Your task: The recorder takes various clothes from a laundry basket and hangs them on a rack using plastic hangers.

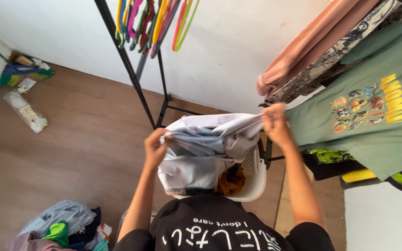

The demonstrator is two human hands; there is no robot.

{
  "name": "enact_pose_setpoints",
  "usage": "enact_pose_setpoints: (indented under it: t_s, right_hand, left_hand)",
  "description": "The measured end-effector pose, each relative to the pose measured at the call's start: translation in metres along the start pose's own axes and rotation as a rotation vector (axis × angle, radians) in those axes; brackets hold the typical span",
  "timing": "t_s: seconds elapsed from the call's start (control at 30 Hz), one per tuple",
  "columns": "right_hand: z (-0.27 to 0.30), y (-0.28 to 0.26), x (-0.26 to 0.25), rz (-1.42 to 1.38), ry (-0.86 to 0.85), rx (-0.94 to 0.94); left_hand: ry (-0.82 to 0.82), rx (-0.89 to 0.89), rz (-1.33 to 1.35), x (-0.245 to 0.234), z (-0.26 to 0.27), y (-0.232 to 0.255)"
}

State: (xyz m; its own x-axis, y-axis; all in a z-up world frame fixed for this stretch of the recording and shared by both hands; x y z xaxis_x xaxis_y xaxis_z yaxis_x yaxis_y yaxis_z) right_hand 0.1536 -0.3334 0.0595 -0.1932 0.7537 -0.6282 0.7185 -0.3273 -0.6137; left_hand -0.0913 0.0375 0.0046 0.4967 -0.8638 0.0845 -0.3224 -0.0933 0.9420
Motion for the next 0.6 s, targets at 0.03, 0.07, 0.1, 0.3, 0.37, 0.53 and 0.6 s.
enact_pose_setpoints:
  t_s: [0.03,0.07,0.1,0.3,0.37,0.53,0.6]
  right_hand:
    - [0.0,0.002,-0.02,-0.007,0.0,-0.003]
    - [-0.001,0.005,-0.043,-0.004,0.101,0.082]
    - [-0.001,0.009,-0.065,0.0,0.202,0.167]
    - [0.003,-0.017,-0.084,0.124,0.198,0.277]
    - [0.006,-0.012,-0.065,0.102,0.101,0.384]
    - [0.017,-0.013,0.001,0.068,-0.106,0.379]
    - [0.026,-0.003,0.042,0.13,-0.24,0.339]
  left_hand:
    - [0.003,0.002,-0.007,-0.017,-0.002,0.016]
    - [0.044,0.031,0.013,-0.033,-0.001,0.033]
    - [0.085,0.06,0.032,-0.049,-0.001,0.05]
    - [-0.204,-0.309,-0.059,-0.121,0.018,-0.035]
    - [-0.4,-0.346,-0.262,-0.096,0.015,-0.027]
    - [-0.578,-0.457,-0.773,-0.015,0.008,-0.012]
    - [-0.386,-0.043,-0.81,0.027,0.002,-0.015]
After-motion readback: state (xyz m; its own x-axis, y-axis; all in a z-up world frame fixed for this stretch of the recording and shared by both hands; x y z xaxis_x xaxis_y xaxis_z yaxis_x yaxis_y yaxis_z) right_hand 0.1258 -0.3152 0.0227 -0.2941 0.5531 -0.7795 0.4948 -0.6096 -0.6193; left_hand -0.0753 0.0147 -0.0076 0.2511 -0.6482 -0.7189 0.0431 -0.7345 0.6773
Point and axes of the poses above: each hand's wrist, its own z-axis away from the middle knuckle, its own x-axis out of the palm, y = z × x, the point moved 1 cm from there along -z, towards the middle knuckle, and after that the axes turned 1 degree about z, right-handed, at the moved point
